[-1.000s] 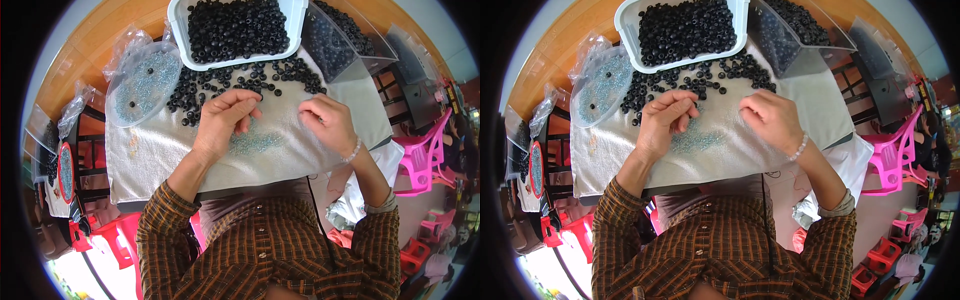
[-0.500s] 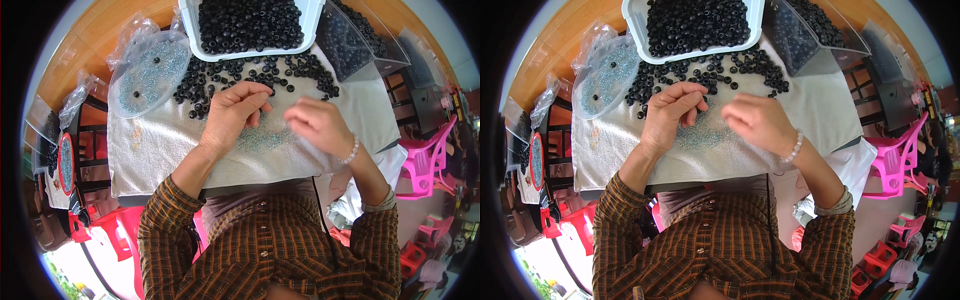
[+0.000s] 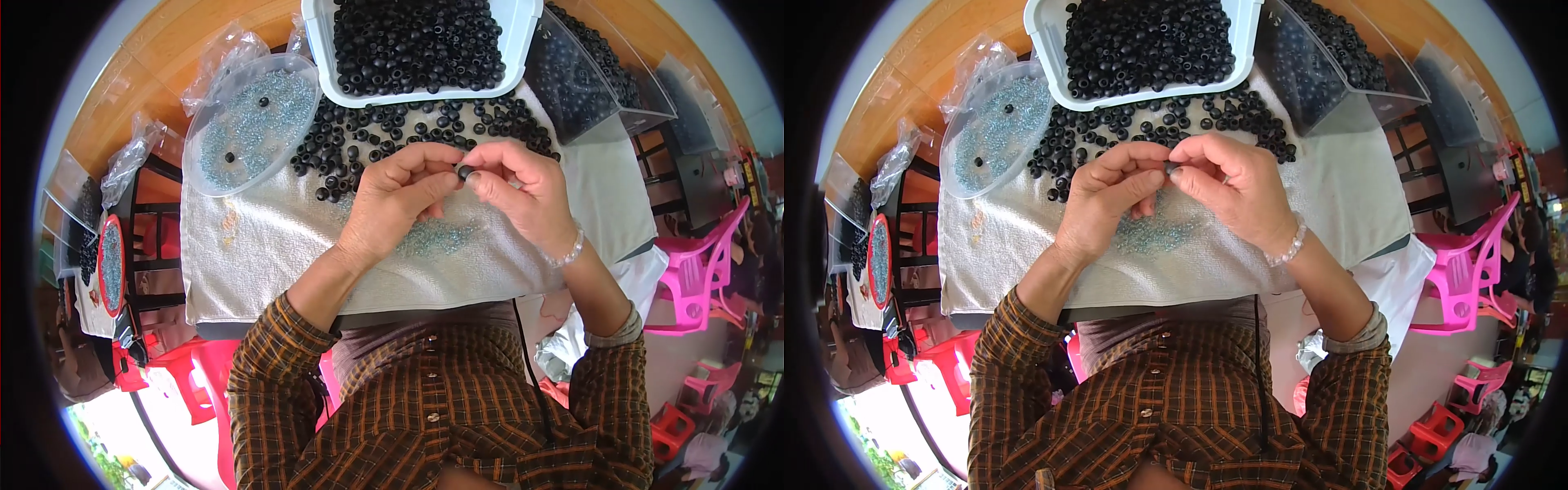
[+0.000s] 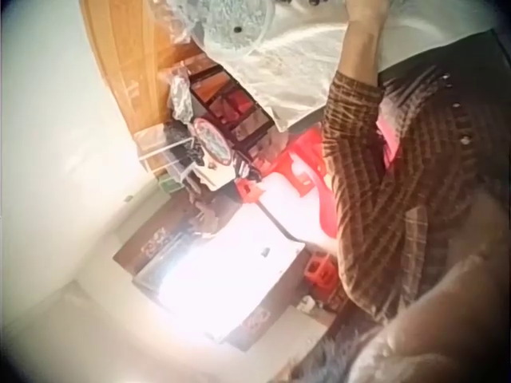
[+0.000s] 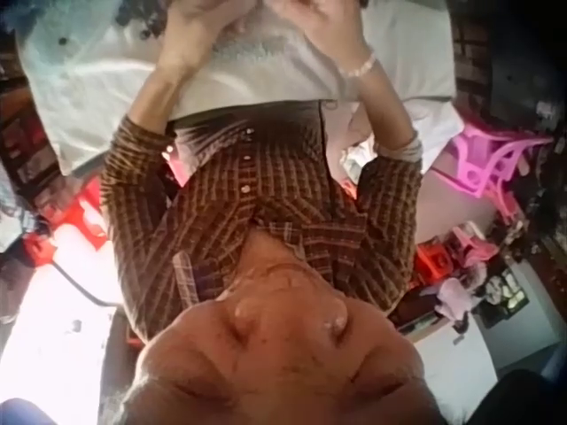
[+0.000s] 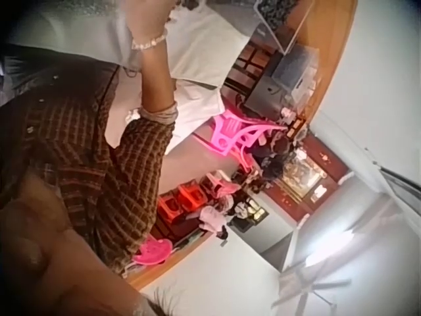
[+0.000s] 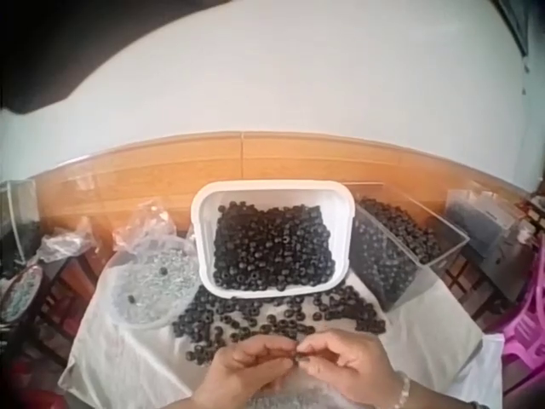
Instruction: The person picks up black beads and small blue beads by hand, then presses a blue bead into the hole of each black bead. This process is repeated using beads taken from containers and a pile on a cloth.
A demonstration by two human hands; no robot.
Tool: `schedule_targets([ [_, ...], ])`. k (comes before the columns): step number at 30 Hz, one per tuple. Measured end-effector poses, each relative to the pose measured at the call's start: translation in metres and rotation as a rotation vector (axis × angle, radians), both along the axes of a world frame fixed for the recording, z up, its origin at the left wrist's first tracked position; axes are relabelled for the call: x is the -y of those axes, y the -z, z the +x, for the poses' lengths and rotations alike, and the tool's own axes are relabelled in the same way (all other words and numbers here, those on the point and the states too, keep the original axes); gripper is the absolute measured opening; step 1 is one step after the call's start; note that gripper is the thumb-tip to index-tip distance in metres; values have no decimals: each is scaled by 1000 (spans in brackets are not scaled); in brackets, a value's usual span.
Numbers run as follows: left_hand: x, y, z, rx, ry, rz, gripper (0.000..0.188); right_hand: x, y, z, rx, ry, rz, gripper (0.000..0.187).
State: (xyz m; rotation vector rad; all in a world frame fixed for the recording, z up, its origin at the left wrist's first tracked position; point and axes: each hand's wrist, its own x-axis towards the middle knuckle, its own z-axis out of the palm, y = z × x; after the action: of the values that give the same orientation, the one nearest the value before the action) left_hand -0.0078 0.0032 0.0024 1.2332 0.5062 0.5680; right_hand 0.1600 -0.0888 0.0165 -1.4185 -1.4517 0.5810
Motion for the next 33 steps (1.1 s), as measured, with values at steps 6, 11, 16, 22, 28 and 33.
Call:
schedule_targets([
  [6,-2,2,1,54,60,-12,21,3,-4,-3,-90,-29,-8,11],
  [11,-2,2,1,84,112,-82,18,5,-2,-5,-178,-16,0,10],
  [16,-2,0,0,79,74,-133,16,17,1,7,315,-71,64,10],
  [22,-4,0,0,81,65,-162,15,18,13,13,788,-219,191,16],
  [28,-4,1,-1,62,67,-137,16,14,19,15,802,-219,228,13],
  [33,-4,2,0,49,64,-143,16,16,18,15,718,-252,270,12],
])
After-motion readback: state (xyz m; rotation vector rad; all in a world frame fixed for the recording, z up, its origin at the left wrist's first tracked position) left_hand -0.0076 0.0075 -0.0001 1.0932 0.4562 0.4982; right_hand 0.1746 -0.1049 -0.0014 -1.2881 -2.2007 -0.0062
